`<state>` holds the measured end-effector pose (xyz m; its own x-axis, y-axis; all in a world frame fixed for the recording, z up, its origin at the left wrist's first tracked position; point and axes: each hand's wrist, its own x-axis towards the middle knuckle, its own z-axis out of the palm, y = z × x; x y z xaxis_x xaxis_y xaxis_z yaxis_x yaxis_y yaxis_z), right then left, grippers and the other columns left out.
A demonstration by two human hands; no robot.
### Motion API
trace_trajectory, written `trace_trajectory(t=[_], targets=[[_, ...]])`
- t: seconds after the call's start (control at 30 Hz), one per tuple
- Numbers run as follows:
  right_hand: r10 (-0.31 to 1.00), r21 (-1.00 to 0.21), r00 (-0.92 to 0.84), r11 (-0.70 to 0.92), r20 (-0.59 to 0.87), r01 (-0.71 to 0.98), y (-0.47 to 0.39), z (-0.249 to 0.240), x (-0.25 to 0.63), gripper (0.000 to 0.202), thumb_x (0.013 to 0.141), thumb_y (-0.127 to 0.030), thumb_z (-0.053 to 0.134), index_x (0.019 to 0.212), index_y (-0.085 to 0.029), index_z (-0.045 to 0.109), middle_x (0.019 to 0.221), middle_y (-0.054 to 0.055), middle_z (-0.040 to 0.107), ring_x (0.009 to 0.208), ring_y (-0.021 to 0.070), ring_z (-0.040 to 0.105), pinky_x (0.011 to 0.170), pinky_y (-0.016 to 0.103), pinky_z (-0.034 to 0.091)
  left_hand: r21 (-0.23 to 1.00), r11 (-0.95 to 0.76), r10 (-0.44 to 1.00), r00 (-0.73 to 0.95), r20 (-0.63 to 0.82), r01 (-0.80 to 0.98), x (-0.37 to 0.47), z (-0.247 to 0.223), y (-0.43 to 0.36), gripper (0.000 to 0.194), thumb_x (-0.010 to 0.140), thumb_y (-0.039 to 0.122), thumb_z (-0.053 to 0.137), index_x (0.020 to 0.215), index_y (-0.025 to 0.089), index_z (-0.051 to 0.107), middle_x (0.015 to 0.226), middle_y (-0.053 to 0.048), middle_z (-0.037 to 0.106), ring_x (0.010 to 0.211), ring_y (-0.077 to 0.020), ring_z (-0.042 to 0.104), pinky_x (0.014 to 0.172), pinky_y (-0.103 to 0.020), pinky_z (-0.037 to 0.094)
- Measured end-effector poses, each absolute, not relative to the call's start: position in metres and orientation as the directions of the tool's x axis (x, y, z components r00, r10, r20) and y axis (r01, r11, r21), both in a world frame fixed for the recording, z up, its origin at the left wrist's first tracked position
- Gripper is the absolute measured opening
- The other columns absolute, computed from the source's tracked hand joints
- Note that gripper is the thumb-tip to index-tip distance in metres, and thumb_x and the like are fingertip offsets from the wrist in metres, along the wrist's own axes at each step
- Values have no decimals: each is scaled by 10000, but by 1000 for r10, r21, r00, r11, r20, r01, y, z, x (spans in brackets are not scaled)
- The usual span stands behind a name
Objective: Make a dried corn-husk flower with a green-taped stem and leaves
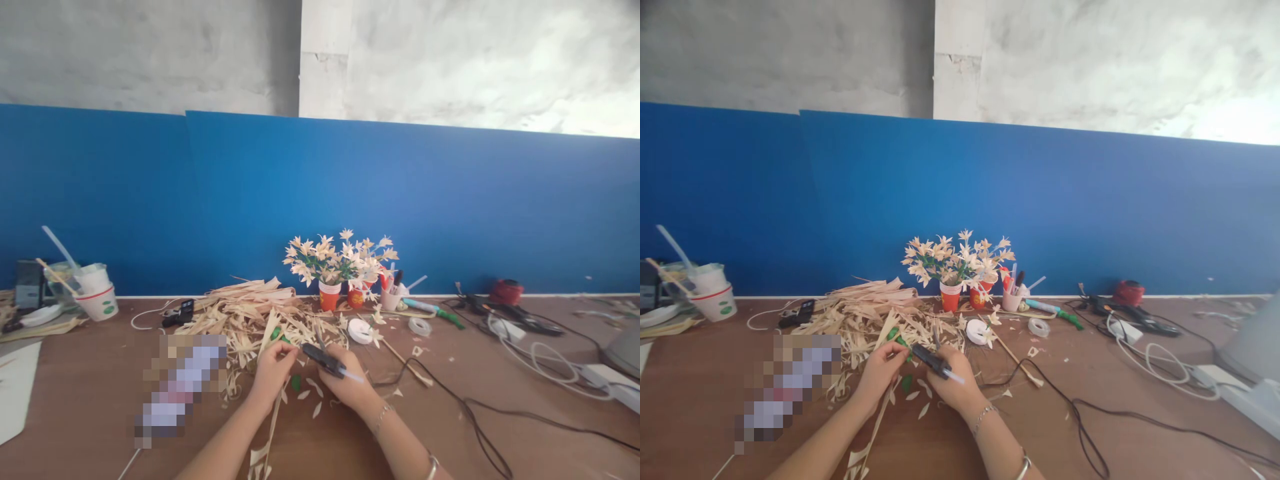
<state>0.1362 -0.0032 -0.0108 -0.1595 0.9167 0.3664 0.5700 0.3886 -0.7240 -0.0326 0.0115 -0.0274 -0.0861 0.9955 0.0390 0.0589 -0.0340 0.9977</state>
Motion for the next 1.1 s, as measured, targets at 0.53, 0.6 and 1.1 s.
trace_trajectory(t=[0.53, 0.6, 1.1], targets=[[916, -719, -152, 387, 371, 578, -3, -11, 137, 89, 613, -117, 509, 554, -181, 488, 555, -20, 517, 540, 123, 483, 508, 204, 334, 997, -42, 995, -90, 48, 65, -32, -25, 10, 221, 660, 385, 605, 646, 165, 581, 349, 98, 356, 300, -53, 292, 339, -174, 224], [921, -719, -155, 377, 358, 584, -2, -11, 137, 81, 617, -119, 509, 564, -179, 500, 562, -17, 528, 551, 125, 490, 517, 203, 341, 997, -50, 994, -91, 56, 65, -32, -25, 10, 230, 655, 393, 608, 640, 165, 580, 351, 97, 359, 299, -53, 297, 339, -175, 223], [933, -701, -167, 350, 319, 621, -1, -15, 138, 69, 657, -155, 512, 591, -173, 498, 590, -11, 537, 571, 122, 499, 533, 200, 346, 995, -80, 992, -91, 86, 65, -33, -21, 8, 203, 669, 362, 592, 647, 161, 583, 372, 91, 383, 312, -55, 327, 342, -168, 231]])
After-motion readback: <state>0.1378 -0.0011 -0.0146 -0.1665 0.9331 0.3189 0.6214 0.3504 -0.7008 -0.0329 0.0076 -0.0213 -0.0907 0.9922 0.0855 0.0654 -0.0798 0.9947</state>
